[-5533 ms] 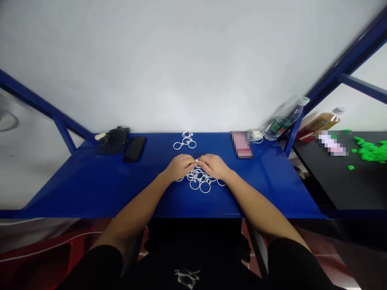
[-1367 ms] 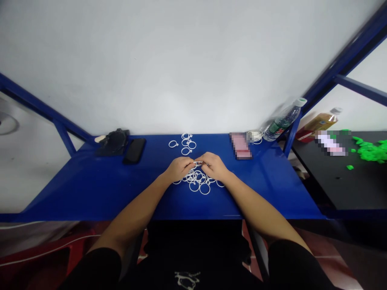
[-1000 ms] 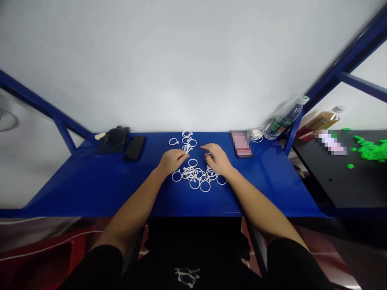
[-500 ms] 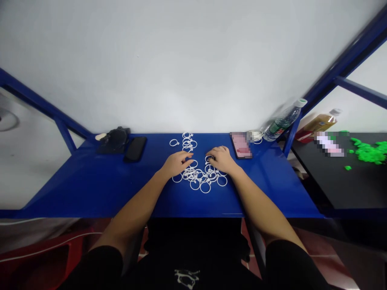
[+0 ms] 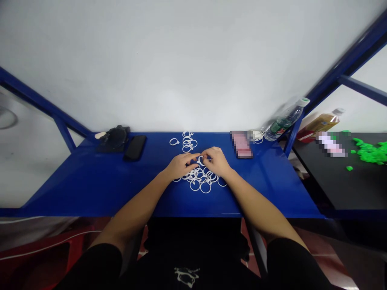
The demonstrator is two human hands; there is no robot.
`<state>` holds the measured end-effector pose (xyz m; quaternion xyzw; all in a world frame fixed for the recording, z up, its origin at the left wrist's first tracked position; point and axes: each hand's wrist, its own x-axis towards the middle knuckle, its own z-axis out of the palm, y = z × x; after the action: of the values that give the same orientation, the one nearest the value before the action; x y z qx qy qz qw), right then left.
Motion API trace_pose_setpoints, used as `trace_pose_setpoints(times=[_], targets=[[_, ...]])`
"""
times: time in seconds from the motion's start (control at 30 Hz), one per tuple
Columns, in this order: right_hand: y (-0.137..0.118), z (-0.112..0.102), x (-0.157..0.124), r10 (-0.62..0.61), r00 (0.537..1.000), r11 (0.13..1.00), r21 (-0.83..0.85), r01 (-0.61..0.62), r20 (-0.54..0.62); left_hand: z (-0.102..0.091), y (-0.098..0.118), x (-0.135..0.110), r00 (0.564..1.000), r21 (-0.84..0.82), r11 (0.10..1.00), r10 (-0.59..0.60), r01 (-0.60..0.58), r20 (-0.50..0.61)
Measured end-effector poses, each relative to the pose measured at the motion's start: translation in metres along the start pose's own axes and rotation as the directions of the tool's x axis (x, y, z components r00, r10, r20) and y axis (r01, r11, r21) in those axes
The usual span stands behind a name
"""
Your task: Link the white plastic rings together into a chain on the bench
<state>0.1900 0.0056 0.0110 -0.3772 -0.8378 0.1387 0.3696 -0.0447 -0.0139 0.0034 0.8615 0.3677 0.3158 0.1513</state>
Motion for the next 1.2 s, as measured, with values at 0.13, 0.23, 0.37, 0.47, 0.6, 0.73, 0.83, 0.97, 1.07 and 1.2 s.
trace_pose_setpoints(times=[0.13,0.23,0.37,0.47,0.6,0.73,0.83,0.97,1.07,1.2], targets=[[-0.008,0.003,0.0,-0.024,0.999,0.999,0.048,0.022,0.032,-0.004,0.003,0.002,0.999,0.005,0.999,0.045,-0.045,-0.024],[-0.009,0.003,0.0,-0.022,0.998,0.998,0.067,0.018,0.063,-0.004,0.005,0.004,0.996,0.016,0.996,0.083,-0.082,-0.041],[-0.008,0.005,-0.001,-0.028,0.997,0.995,0.102,0.02,0.076,-0.003,0.007,0.004,0.994,0.006,0.995,0.1,-0.1,-0.039],[-0.009,0.002,-0.002,-0.023,0.998,0.995,0.096,0.018,0.054,-0.002,0.008,0.004,0.996,0.001,0.996,0.088,-0.088,-0.035],[-0.012,-0.005,-0.002,0.0,1.0,0.995,0.099,-0.002,0.018,-0.003,0.007,0.003,0.997,0.026,1.0,0.016,-0.015,-0.07],[-0.016,-0.006,-0.001,-0.075,0.993,0.991,0.116,0.064,0.094,-0.003,0.007,0.003,0.995,0.038,0.999,0.009,-0.006,-0.1],[-0.017,-0.003,-0.001,-0.099,0.991,0.987,0.136,0.087,0.091,-0.001,0.007,0.003,0.994,0.033,0.999,0.042,-0.039,-0.101],[-0.019,0.0,-0.001,-0.072,0.996,0.988,0.141,0.064,0.056,0.001,0.006,0.002,0.996,0.036,0.998,0.053,-0.05,-0.073],[-0.022,0.0,-0.001,-0.087,0.995,0.986,0.15,0.079,0.049,0.002,0.006,0.003,0.997,0.033,0.998,0.06,-0.059,-0.041],[-0.024,0.0,0.001,-0.142,0.988,0.975,0.182,0.128,0.061,0.003,0.007,0.004,0.996,0.047,0.995,0.085,-0.085,-0.017]])
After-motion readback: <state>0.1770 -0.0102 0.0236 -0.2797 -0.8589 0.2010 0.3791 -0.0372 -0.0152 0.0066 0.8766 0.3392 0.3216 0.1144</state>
